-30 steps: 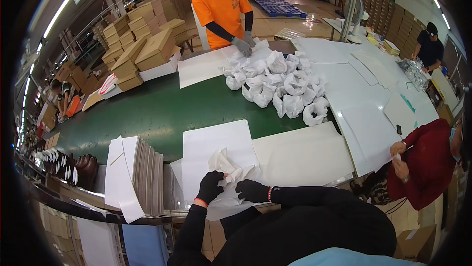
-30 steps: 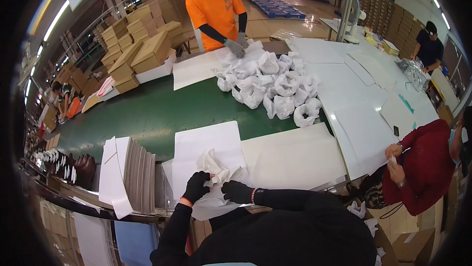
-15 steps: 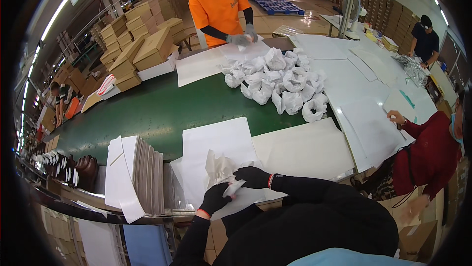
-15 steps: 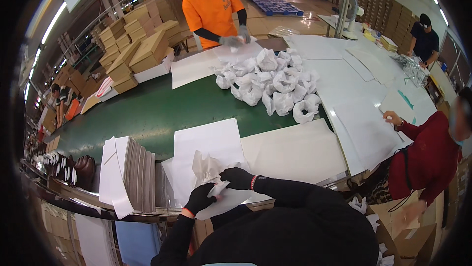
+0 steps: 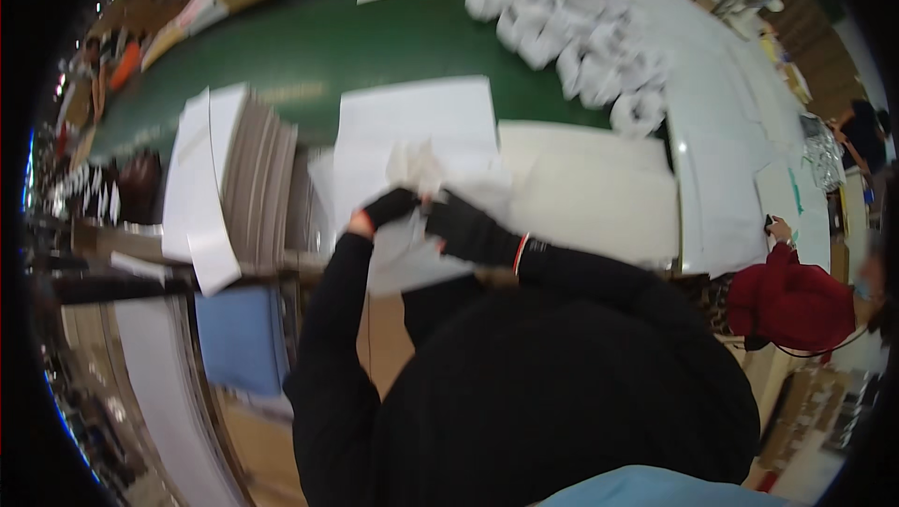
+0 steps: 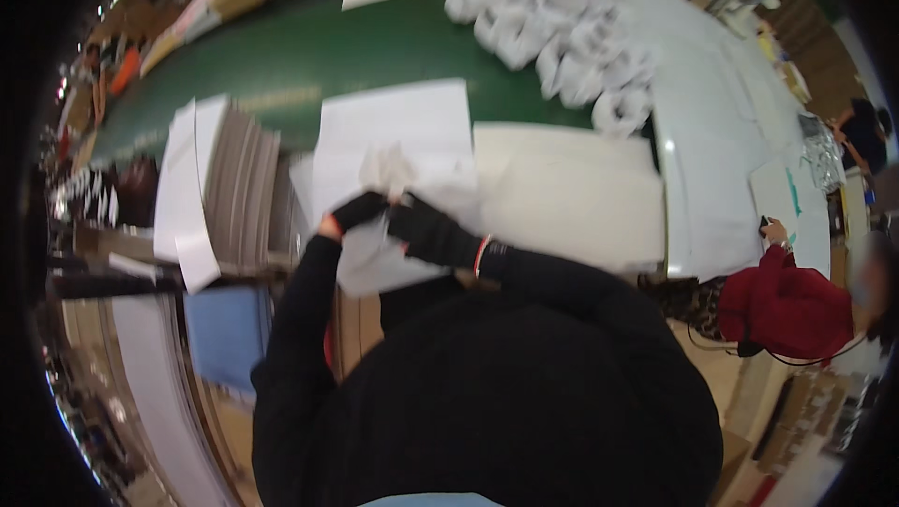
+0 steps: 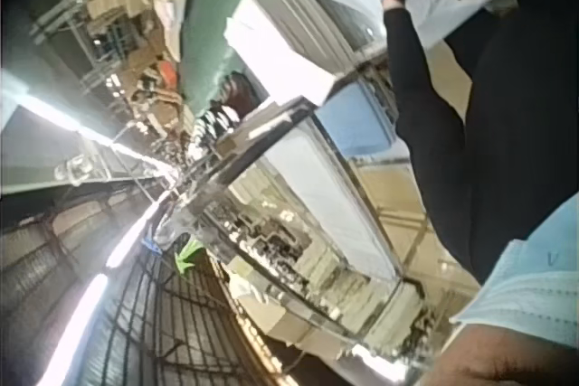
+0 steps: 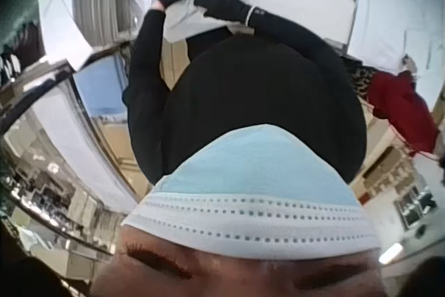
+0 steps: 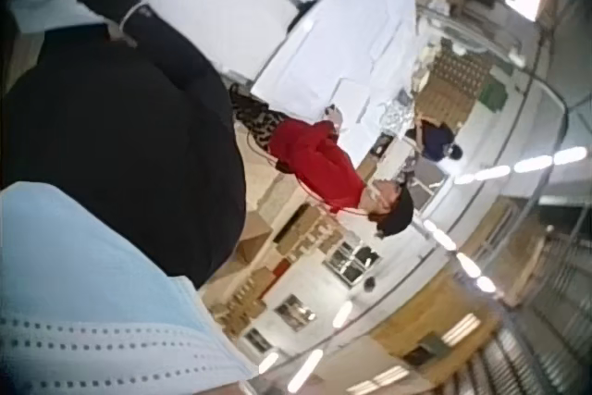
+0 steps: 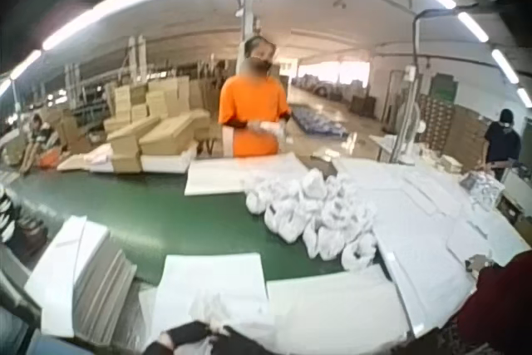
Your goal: The person wraps small white items in white paper sheets on a green table. They fold the paper around the items and place the wrapped packages into a cardboard box. The person also gathers loose white paper scraps from the table and places them into the box.
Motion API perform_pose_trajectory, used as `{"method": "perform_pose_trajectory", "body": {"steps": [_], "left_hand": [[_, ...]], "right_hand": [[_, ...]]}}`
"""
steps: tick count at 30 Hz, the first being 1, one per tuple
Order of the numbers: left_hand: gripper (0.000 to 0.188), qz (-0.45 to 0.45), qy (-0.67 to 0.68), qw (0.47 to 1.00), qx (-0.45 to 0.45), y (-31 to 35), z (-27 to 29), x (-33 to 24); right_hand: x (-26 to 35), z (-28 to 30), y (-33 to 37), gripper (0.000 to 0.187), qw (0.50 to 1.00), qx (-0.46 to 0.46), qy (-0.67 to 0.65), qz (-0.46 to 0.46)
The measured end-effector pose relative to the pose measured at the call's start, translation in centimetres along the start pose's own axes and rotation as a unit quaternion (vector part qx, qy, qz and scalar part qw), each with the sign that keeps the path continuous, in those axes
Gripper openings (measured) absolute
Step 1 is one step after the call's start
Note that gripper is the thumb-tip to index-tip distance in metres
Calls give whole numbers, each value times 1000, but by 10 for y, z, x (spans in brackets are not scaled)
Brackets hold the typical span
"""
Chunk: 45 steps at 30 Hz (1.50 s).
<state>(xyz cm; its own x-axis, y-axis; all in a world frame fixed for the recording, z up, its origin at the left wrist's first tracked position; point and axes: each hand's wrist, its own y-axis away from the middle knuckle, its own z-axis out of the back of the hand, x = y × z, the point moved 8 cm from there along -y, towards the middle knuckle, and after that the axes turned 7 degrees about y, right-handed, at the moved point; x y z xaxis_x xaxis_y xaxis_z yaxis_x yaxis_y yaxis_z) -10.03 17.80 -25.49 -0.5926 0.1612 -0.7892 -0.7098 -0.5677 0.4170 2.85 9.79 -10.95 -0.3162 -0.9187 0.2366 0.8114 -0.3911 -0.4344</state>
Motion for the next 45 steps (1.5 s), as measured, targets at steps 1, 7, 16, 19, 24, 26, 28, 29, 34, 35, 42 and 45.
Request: {"method": "perform_pose_trajectory", "body": {"steps": [1, 7, 16, 19, 24, 26, 28, 29, 34, 35, 42, 45], "left_hand": [[35, -29, -164, 986, -2, -1, 3, -28], [33, 84, 252, 926, -267, 24, 14, -16], [71, -17, -146, 880, -452, 80, -18, -133], [71, -27, -88, 880, -465, 81, -16, -99], [60, 50, 89, 943, -318, 64, 18, -56], [54, 37, 151, 946, -286, 56, 28, -29], [47, 52, 225, 950, -212, 43, 36, -15], [49, 70, 245, 947, -197, 41, 40, -11], [58, 116, 101, 932, -327, 48, 63, -7], [54, 157, 2, 904, -397, 53, 64, -22], [72, -48, -251, 819, -513, 52, 19, -115], [73, -18, -204, 848, -488, 51, 25, -86]], "right_hand": [[-9, -7, 12, 57, 999, -19, -5, -44], [-44, -41, 30, 87, 982, 110, -56, -142], [-68, -45, 5, 54, 974, 128, -38, -182], [-73, -41, -2, 50, 983, 100, -38, -149], [-100, -41, -11, 53, 968, 134, -32, -210], [-100, -35, -27, 53, 944, 203, -8, -261], [-85, -23, -36, 53, 967, 109, 175, -148], [-73, -21, -36, 53, 959, 60, 263, -88], [-68, -46, -19, 67, 973, 158, 130, -105], [-72, -46, -20, 68, 974, 160, 127, -101], [-96, -72, -20, 74, 969, 188, 108, -121], [-68, -49, -17, 81, 971, 151, 120, -140]]}}
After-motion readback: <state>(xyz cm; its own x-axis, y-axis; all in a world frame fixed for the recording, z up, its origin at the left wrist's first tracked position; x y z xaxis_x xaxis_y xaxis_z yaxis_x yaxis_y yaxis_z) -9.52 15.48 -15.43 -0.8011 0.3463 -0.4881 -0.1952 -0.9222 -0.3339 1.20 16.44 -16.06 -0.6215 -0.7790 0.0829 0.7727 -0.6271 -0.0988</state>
